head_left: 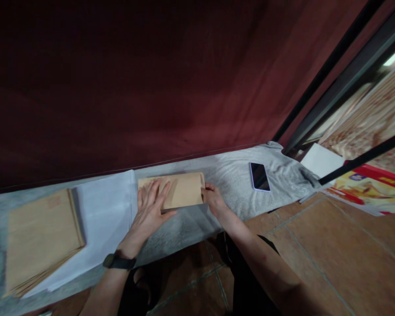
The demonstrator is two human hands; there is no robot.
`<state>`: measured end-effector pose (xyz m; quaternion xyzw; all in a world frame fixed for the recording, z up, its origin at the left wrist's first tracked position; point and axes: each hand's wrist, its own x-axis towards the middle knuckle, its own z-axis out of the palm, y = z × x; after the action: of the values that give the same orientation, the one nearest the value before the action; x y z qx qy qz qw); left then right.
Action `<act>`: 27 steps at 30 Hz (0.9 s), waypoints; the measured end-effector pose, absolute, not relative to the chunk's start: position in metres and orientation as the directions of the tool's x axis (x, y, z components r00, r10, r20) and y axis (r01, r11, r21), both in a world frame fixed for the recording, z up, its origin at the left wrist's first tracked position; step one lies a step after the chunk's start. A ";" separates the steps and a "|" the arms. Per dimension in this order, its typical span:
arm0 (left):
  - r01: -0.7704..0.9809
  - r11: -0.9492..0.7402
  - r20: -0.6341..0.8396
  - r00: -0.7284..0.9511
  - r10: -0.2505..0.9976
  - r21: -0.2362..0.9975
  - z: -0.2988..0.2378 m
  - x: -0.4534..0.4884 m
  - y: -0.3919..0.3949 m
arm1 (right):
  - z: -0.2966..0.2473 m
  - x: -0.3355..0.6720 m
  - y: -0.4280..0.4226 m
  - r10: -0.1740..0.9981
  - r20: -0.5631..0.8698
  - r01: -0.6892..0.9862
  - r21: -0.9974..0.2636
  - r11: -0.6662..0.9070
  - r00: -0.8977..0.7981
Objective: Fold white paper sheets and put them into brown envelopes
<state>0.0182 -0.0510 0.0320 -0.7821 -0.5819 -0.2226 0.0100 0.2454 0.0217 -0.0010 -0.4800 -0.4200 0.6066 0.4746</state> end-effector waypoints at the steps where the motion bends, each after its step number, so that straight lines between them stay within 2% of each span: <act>1: 0.912 -0.275 0.399 0.140 0.906 0.304 0.032 0.023 -0.051 | 0.000 0.248 0.023 0.979 -0.189 -0.194 -0.960 -0.201 -0.076; 3: 0.855 -0.153 0.422 -0.083 0.903 0.496 0.029 0.034 -0.051 | 0.001 0.251 0.025 0.979 -0.199 -0.256 -0.945 -0.204 -0.046; 4: 0.772 -0.083 0.373 -0.208 0.904 0.631 0.027 0.041 -0.050 | 0.001 0.252 0.025 0.978 -0.205 -0.297 -0.933 -0.205 -0.029; 6: 0.513 0.052 0.168 -0.374 0.912 0.857 0.021 0.055 -0.051 | -0.001 0.252 0.023 0.975 -0.224 -0.394 -0.896 -0.206 0.000; 7: 0.332 0.117 0.023 -0.391 0.920 0.936 0.018 0.062 -0.051 | -0.002 0.250 0.021 0.972 -0.235 -0.432 -0.877 -0.209 0.007; 8: 0.224 0.152 -0.063 -0.361 0.930 0.963 0.015 0.070 -0.052 | -0.004 0.248 0.018 0.970 -0.243 -0.454 -0.865 -0.213 0.007; 9: 0.118 0.176 -0.133 -0.306 0.943 0.977 0.013 0.077 -0.053 | -0.005 0.245 0.014 0.969 -0.247 -0.456 -0.862 -0.221 -0.001; 10: -0.075 0.214 -0.225 -0.184 0.957 0.974 0.012 0.084 -0.053 | -0.007 0.241 0.010 0.968 -0.249 -0.447 -0.865 -0.229 -0.013; 12: -0.360 0.311 -0.327 0.016 0.945 0.880 0.011 0.096 -0.054 | -0.008 0.234 0.000 0.968 -0.248 -0.437 -0.867 -0.241 -0.041; 14: -0.504 0.374 -0.397 0.064 0.915 0.779 0.011 0.103 -0.053 | -0.008 0.229 -0.008 0.968 -0.240 -0.467 -0.849 -0.248 -0.078; 17: -0.546 0.411 -0.474 0.029 0.880 0.730 0.015 0.100 -0.050 | -0.004 0.227 -0.013 0.961 -0.245 -0.525 -0.806 -0.275 -0.127; 19: -0.529 0.452 -0.494 0.071 0.867 0.718 0.018 0.091 -0.047 | 0.002 0.229 -0.012 0.952 -0.262 -0.515 -0.800 -0.307 -0.160; 23: -0.491 0.472 -0.502 0.081 0.861 0.732 0.022 0.067 -0.044 | 0.014 0.239 -0.006 0.931 -0.282 -0.408 -0.840 -0.356 -0.232; 27: -0.403 0.528 -0.549 0.074 0.833 0.747 0.024 0.048 -0.045 | 0.017 0.248 -0.002 0.930 -0.291 -0.308 -0.885 -0.350 -0.223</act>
<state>0.0479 -0.0449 0.0239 -0.2068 -0.5197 -0.4394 -0.7029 0.2485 -0.0024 0.0175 -0.4367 -0.3564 0.6961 0.4447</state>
